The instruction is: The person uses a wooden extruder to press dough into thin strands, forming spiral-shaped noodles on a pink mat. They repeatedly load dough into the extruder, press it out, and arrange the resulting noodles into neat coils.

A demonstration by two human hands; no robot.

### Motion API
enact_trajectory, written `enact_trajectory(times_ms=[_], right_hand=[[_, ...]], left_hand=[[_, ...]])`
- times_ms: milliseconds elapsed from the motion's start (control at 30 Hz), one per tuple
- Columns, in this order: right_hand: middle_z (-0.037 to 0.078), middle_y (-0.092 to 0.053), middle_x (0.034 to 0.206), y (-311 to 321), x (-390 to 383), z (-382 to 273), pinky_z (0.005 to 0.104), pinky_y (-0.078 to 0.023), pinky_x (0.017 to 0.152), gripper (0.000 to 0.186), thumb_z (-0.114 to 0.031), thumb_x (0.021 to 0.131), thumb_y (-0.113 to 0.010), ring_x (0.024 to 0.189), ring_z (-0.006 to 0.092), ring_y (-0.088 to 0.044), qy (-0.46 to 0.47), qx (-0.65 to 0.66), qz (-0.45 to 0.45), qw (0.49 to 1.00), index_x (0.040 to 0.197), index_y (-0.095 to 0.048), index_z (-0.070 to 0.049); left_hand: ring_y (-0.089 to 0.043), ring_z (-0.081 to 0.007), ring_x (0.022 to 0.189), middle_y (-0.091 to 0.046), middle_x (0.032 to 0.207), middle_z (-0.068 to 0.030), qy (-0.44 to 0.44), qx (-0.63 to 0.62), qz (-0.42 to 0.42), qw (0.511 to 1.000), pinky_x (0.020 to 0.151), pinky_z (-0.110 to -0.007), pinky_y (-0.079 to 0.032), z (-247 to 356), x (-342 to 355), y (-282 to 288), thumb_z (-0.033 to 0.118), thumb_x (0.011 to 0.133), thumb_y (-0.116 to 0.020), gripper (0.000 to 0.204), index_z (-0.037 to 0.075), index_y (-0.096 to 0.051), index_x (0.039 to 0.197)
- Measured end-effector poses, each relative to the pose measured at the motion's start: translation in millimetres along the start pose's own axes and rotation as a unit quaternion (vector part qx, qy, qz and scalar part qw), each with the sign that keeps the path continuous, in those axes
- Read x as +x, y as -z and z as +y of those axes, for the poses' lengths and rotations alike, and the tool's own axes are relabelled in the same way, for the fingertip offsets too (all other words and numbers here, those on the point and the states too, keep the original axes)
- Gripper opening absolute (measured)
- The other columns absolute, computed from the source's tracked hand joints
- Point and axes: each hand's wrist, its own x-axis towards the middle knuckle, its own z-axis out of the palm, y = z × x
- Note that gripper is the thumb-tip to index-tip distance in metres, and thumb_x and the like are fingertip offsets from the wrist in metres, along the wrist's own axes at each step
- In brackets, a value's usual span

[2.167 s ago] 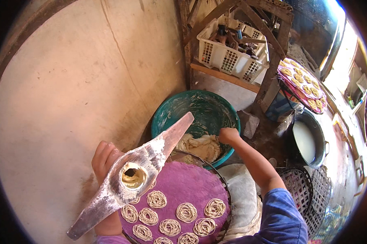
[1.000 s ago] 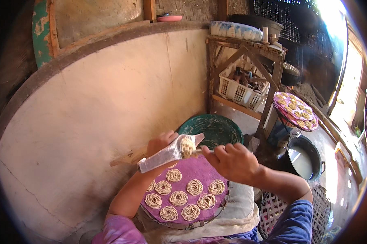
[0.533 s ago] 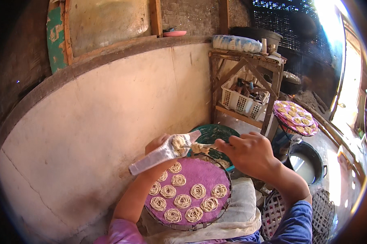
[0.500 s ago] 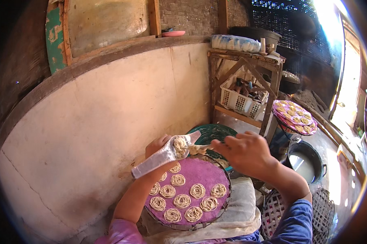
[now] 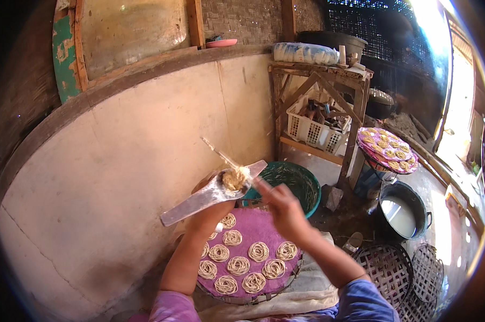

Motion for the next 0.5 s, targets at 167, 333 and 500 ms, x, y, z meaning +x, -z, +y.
enact_trajectory(times_ms=[167, 333, 500], right_hand=[[0.015, -0.060, 0.084, -12, -36, 37, 0.0273, -0.047, 0.067, 0.046, 0.006, 0.090, -0.050, 0.072, 0.0177, -0.057, -0.009, 0.033, -0.051, 0.998, 0.134, -0.050, -0.003], [0.011, -0.057, 0.081, -9, -32, 56, 0.0264, -0.047, 0.064, 0.041, 0.004, 0.091, -0.049, 0.071, 0.0116, -0.053, -0.103, 0.058, -0.066, 0.991, 0.132, -0.051, 0.001], [0.003, -0.057, 0.083, -23, -47, 77, 0.0254, -0.046, 0.064, 0.037, -0.007, 0.096, -0.052, 0.070, 0.0102, -0.053, -0.099, 0.127, -0.117, 0.980, 0.132, -0.051, 0.000]], left_hand=[[-0.066, -0.0245, 0.086, -0.067, 0.092, -0.0097, -0.019, 0.043, 0.006, 0.999, 0.079, -0.036, -0.052, -11, 7, 0, 0.015, 0.073, -0.075, 0.029, 0.006, -0.065, 0.099], [-0.066, -0.0221, 0.087, -0.067, 0.093, -0.0102, 0.072, 0.023, -0.013, 0.997, 0.078, -0.033, -0.051, -23, 6, -17, 0.009, 0.075, -0.072, 0.023, 0.006, -0.065, 0.096], [-0.066, -0.0206, 0.084, -0.068, 0.089, -0.0078, 0.056, -0.068, 0.008, 0.996, 0.077, -0.031, -0.052, -43, 13, -31, 0.006, 0.071, -0.074, 0.026, 0.006, -0.065, 0.095]])
